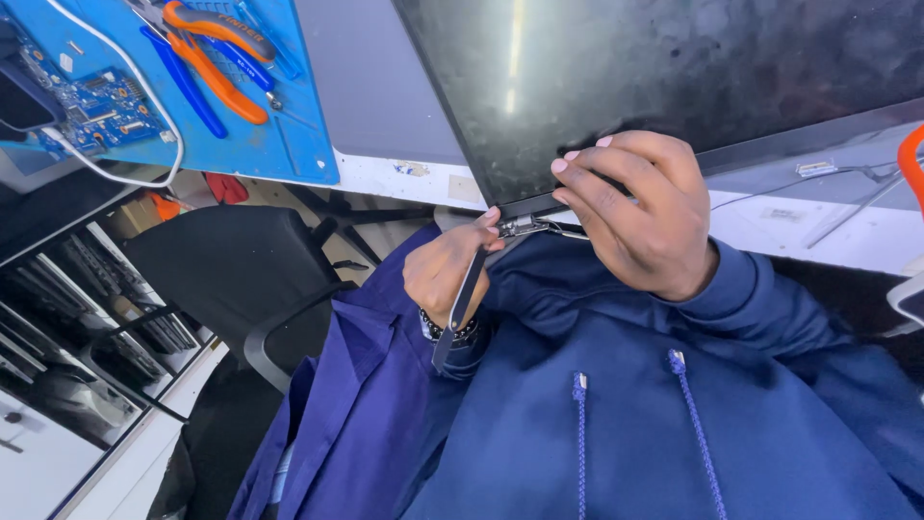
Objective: Using a pry tool to separate the bezel from a laptop screen assembly
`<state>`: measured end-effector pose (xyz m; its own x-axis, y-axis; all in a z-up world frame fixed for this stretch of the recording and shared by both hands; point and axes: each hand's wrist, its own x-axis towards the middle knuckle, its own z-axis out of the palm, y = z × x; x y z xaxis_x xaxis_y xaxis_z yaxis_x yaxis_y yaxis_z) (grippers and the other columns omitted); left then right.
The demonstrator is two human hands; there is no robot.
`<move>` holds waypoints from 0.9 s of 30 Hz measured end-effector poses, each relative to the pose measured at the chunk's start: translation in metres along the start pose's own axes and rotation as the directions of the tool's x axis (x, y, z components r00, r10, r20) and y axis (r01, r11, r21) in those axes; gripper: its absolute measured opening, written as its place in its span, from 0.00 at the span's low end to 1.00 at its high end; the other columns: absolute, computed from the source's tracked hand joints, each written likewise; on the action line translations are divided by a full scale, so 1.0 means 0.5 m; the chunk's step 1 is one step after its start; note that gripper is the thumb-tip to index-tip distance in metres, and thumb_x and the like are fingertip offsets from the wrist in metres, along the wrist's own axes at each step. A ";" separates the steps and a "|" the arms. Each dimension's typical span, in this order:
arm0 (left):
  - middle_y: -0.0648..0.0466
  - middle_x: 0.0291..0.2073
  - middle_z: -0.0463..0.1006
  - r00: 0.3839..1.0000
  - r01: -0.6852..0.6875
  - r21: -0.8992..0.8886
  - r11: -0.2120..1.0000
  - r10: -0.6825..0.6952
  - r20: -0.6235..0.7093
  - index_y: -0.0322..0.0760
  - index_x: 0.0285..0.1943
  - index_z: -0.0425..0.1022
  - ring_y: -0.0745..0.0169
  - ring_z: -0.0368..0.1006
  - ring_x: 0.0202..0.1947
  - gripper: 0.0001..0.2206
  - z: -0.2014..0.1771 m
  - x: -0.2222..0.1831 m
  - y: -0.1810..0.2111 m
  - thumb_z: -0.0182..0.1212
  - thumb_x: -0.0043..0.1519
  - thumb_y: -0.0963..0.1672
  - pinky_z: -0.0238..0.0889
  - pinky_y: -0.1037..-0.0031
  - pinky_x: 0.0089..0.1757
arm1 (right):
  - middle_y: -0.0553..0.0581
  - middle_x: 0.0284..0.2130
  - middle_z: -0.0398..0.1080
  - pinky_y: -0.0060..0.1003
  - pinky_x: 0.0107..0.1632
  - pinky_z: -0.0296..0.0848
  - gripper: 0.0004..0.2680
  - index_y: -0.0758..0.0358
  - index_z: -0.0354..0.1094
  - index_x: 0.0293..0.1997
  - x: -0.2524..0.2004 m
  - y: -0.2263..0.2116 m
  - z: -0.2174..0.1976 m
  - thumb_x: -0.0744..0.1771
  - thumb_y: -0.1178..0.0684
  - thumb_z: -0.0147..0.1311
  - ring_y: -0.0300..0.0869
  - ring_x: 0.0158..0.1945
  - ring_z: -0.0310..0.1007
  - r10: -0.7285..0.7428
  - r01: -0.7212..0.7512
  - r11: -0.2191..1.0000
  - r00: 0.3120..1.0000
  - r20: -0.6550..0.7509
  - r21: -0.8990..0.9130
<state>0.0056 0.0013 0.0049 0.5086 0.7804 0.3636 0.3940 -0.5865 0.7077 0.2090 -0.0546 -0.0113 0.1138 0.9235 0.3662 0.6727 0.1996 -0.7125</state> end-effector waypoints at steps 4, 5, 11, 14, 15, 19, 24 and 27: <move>0.42 0.31 0.83 1.000 0.011 -0.019 1.000 -0.011 0.004 0.22 0.30 0.77 0.48 0.84 0.34 0.05 -0.005 -0.012 -0.011 0.68 0.58 0.34 0.79 0.72 0.38 | 0.61 0.44 0.77 0.44 0.53 0.74 0.03 0.71 0.76 0.48 0.004 -0.002 -0.004 0.71 0.63 0.62 0.55 0.46 0.73 -0.005 0.005 1.000 1.000 0.004 0.001; 0.41 0.32 0.82 0.999 0.032 -0.077 0.997 -0.031 0.015 0.23 0.33 0.77 0.46 0.84 0.35 0.04 -0.007 -0.014 -0.012 0.67 0.59 0.35 0.80 0.69 0.40 | 0.61 0.44 0.77 0.44 0.53 0.74 0.03 0.71 0.76 0.47 0.004 -0.002 -0.004 0.71 0.63 0.62 0.55 0.46 0.74 -0.004 0.004 1.000 1.000 0.004 0.001; 0.42 0.33 0.78 0.991 0.042 -0.119 0.992 -0.026 0.130 0.23 0.38 0.78 0.46 0.80 0.36 0.04 -0.022 0.003 -0.017 0.67 0.61 0.36 0.78 0.63 0.43 | 0.59 0.45 0.77 0.44 0.53 0.73 0.04 0.69 0.77 0.50 -0.005 0.001 -0.001 0.71 0.61 0.64 0.55 0.47 0.74 0.007 -0.007 1.000 1.000 0.018 -0.019; 0.45 0.30 0.77 0.997 0.031 -0.129 0.991 -0.021 0.077 0.26 0.36 0.77 0.48 0.78 0.32 0.02 -0.018 0.002 -0.025 0.66 0.61 0.36 0.79 0.63 0.39 | 0.59 0.45 0.77 0.44 0.54 0.73 0.04 0.69 0.76 0.49 -0.001 0.002 -0.002 0.71 0.61 0.64 0.55 0.47 0.74 0.007 -0.007 1.000 1.000 0.020 -0.025; 0.44 0.30 0.77 0.995 0.017 -0.155 0.988 -0.002 0.100 0.25 0.36 0.77 0.46 0.79 0.32 0.02 -0.021 0.002 -0.029 0.64 0.62 0.35 0.81 0.62 0.39 | 0.59 0.44 0.77 0.44 0.53 0.73 0.04 0.69 0.76 0.49 0.000 0.001 -0.003 0.71 0.61 0.63 0.54 0.46 0.74 0.003 -0.002 1.000 1.000 0.020 -0.022; 0.38 0.43 0.76 0.844 0.081 -0.244 0.966 0.064 0.532 0.20 0.50 0.69 0.36 0.78 0.48 0.05 -0.063 0.017 -0.047 0.52 0.70 0.35 0.75 0.54 0.55 | 0.59 0.45 0.77 0.44 0.53 0.73 0.04 0.69 0.76 0.50 -0.005 0.003 0.000 0.71 0.62 0.64 0.55 0.46 0.73 0.005 -0.005 1.000 1.000 0.013 -0.015; 0.44 0.26 0.75 0.990 0.077 -0.166 0.983 -0.056 0.126 0.24 0.32 0.74 0.47 0.79 0.30 0.10 -0.021 0.007 -0.026 0.55 0.68 0.37 0.76 0.65 0.36 | 0.59 0.45 0.76 0.45 0.53 0.74 0.04 0.69 0.76 0.48 -0.002 0.002 -0.002 0.71 0.62 0.64 0.54 0.46 0.73 0.002 -0.001 1.000 1.000 0.018 -0.015; 0.42 0.31 0.75 0.979 0.103 -0.194 0.976 -0.065 0.192 0.24 0.35 0.73 0.46 0.78 0.32 0.11 -0.025 0.008 -0.031 0.52 0.70 0.39 0.73 0.65 0.38 | 0.60 0.45 0.77 0.44 0.53 0.74 0.03 0.70 0.77 0.48 0.000 0.001 -0.002 0.71 0.62 0.64 0.55 0.46 0.73 -0.006 0.006 1.000 1.000 0.010 -0.017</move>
<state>-0.0079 0.0163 0.0031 0.6195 0.7608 0.1932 0.2885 -0.4496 0.8454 0.2101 -0.0548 -0.0111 0.1021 0.9256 0.3644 0.6857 0.1999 -0.6999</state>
